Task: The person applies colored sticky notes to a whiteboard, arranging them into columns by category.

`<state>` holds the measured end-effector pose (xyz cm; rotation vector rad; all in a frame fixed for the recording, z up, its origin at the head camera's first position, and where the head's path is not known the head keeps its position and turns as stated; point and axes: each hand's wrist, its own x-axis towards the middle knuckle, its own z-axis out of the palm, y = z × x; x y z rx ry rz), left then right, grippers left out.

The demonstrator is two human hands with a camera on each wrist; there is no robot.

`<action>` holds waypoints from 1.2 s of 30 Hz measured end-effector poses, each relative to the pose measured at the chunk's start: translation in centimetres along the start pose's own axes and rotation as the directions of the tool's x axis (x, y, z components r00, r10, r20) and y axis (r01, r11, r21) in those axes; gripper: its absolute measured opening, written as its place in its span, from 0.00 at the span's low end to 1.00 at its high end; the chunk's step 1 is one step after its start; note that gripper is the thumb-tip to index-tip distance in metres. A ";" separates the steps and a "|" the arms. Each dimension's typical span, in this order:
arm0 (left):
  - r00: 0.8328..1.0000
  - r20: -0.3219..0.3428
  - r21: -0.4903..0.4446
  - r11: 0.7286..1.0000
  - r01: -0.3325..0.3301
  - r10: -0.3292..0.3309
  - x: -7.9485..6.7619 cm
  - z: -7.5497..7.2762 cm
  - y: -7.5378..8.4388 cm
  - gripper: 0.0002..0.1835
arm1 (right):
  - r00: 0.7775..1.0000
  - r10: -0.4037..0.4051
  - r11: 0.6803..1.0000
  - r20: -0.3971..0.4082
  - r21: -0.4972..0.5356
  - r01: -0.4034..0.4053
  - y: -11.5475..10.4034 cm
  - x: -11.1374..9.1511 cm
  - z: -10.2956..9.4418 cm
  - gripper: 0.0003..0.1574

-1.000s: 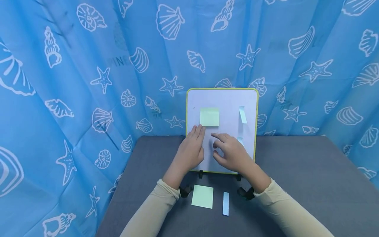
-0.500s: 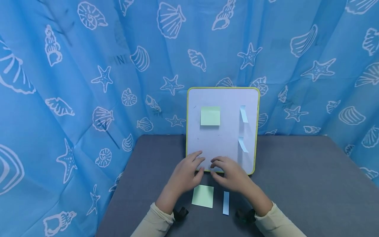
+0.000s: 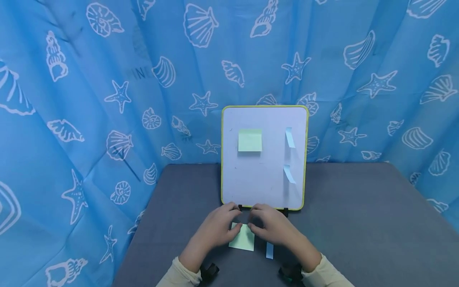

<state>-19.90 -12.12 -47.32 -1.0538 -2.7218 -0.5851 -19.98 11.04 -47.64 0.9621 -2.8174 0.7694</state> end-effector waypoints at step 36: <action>0.913 0.395 -0.020 0.993 0.119 -0.102 -0.7 -0.2 0.1 0.18 | 0.980 -0.001 0.998 0.200 -0.062 0.014 -0.7 -0.5 1.4 0.29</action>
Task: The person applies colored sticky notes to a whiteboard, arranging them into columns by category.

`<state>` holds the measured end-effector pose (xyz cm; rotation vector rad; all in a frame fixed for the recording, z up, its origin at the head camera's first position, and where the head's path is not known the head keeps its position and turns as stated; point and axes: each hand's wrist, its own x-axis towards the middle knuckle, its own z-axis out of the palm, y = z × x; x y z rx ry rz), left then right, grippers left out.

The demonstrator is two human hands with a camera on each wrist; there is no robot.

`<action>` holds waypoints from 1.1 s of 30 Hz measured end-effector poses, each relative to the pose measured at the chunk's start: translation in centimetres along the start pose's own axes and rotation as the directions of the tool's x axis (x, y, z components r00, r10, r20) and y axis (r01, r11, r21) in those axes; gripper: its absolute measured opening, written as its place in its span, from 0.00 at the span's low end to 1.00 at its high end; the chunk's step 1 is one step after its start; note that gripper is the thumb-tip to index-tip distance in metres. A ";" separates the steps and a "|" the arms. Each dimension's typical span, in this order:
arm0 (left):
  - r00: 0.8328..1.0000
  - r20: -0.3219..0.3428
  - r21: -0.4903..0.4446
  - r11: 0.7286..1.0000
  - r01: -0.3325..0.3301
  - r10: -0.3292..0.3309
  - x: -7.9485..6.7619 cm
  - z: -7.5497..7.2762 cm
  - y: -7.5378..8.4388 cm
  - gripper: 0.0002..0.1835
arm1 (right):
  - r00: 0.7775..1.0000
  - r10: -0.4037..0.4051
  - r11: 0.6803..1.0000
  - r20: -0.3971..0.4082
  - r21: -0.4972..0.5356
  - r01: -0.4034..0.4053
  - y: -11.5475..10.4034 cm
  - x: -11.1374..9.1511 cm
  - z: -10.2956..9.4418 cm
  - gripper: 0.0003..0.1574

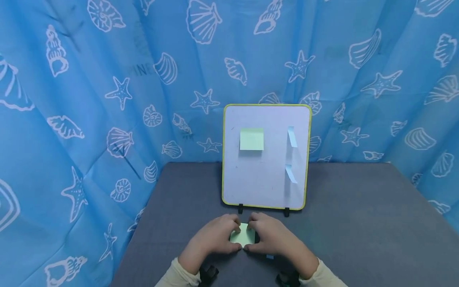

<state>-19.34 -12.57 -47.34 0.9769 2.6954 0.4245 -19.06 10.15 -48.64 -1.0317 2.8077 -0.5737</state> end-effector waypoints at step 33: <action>0.990 -0.138 0.010 1.000 -0.008 0.009 0.6 0.4 -0.1 0.08 | 0.999 0.039 0.999 0.011 0.004 -0.039 -0.2 0.1 -0.4 0.10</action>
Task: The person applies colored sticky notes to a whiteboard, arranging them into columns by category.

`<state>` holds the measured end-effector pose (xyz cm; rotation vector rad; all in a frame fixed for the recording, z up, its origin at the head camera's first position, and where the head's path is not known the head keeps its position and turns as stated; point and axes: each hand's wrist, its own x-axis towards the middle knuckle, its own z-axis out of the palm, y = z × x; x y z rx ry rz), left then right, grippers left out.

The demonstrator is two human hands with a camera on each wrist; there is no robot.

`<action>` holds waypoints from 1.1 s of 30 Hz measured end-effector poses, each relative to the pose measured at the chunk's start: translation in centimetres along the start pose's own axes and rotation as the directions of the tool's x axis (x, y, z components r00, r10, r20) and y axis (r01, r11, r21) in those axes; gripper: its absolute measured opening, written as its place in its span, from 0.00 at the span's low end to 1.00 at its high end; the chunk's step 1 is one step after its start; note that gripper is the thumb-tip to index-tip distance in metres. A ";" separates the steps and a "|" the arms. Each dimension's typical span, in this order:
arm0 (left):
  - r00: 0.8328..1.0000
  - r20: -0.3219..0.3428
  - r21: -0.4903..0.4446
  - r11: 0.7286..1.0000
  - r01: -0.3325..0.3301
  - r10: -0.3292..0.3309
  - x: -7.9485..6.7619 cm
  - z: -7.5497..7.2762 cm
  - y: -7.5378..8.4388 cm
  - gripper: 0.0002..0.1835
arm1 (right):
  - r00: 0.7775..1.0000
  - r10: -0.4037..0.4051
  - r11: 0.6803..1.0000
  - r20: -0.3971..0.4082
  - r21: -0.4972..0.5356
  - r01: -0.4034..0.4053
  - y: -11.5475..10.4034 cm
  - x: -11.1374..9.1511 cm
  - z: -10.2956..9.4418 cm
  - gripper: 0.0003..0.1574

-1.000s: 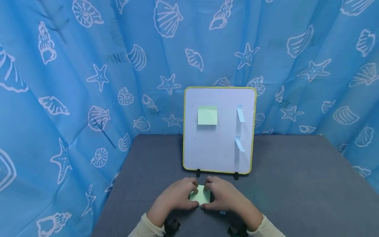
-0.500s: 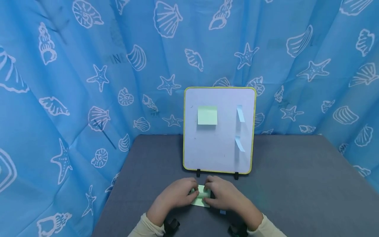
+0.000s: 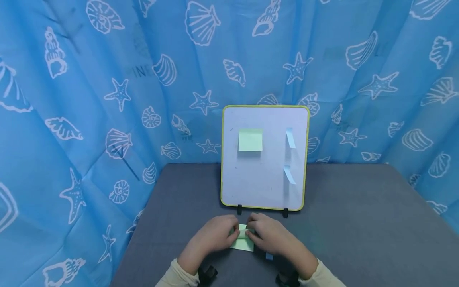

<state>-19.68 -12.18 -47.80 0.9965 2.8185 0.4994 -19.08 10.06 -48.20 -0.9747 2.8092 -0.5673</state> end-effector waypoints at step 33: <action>1.000 0.006 -0.065 0.998 -0.011 0.012 -0.1 0.1 -0.6 0.11 | 1.000 -0.001 1.000 0.002 -0.016 0.001 -0.3 -0.1 -0.1 0.09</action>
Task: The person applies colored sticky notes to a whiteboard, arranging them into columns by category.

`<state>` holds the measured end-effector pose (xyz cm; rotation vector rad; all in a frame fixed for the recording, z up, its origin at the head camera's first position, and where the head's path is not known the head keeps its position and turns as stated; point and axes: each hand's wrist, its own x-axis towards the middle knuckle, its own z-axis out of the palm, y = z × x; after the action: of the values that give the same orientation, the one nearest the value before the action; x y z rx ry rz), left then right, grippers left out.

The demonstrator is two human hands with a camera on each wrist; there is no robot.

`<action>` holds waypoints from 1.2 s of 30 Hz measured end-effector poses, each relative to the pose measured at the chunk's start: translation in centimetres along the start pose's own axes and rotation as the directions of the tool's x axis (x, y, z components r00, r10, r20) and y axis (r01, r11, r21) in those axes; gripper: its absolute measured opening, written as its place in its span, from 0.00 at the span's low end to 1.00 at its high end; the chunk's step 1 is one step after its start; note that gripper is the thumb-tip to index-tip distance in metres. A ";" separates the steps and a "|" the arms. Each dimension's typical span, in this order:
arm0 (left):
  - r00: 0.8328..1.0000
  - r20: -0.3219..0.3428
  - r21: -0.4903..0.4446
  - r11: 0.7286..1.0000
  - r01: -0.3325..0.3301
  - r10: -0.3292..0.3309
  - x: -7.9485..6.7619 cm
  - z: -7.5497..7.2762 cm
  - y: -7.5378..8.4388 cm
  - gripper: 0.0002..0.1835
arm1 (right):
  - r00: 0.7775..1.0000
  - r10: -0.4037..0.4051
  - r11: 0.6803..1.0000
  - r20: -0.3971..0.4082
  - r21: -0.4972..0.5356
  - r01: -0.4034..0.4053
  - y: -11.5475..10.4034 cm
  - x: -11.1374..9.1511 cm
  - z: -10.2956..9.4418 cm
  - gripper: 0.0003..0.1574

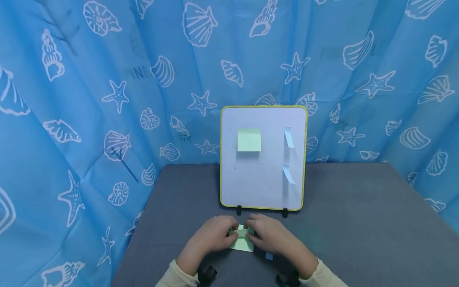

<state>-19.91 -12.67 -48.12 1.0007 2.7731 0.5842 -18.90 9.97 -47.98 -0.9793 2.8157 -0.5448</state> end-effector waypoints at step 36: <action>0.996 -0.060 0.103 0.993 -0.052 0.059 -1.3 -2.6 1.6 0.07 | 0.994 0.008 0.999 -0.112 0.035 -0.004 1.3 0.3 0.2 0.05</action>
<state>-18.62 -13.21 -45.12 1.1019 2.8643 0.4942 -19.80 10.67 -48.59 -0.9619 2.8951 -0.6659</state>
